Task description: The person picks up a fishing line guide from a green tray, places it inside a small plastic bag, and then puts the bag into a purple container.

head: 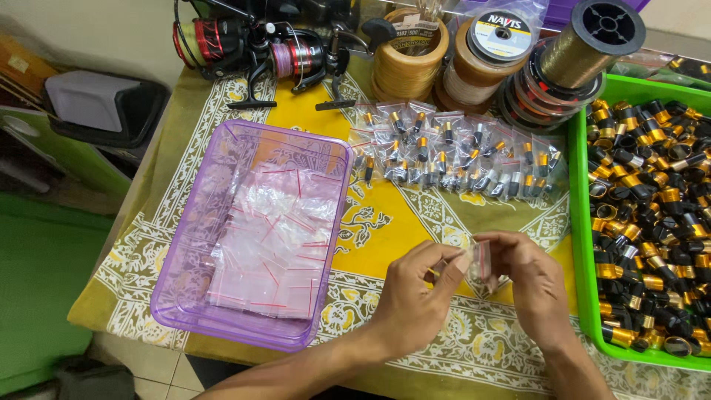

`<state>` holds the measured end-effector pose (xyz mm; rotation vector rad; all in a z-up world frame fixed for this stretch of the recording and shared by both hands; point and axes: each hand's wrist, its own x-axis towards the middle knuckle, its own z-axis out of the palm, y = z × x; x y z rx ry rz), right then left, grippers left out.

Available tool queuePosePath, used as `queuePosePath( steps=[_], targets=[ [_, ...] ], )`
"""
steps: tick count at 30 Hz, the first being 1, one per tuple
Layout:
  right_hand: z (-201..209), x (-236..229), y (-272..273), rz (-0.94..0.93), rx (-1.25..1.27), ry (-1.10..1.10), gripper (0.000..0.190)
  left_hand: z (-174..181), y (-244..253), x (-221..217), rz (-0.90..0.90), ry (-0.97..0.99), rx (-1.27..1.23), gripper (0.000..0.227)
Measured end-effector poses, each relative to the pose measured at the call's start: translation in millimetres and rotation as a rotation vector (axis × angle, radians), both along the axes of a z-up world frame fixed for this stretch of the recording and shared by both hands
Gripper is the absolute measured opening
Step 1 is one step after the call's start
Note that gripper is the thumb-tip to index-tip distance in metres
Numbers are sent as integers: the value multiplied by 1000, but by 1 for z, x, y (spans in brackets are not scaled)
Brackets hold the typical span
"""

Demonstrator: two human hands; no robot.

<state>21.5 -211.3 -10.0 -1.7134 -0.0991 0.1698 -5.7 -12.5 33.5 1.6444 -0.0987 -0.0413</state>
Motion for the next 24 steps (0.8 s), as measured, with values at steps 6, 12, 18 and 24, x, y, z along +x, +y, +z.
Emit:
queuePosePath(
  steps=[6, 12, 18, 24],
  targets=[
    [20, 8, 17, -2, -137, -72, 25, -12, -8, 21, -37, -56, 67, 31],
    [41, 22, 24, -131, -172, -313, 17, -10, -14, 35, 45, -103, -74, 41],
    [26, 26, 26, -143, -152, -342, 11, -20, -19, 42, 112, -148, -92, 20],
    [20, 27, 27, -158, -175, -309, 13, -38, -17, 41, 138, -92, -141, 15]
  ],
)
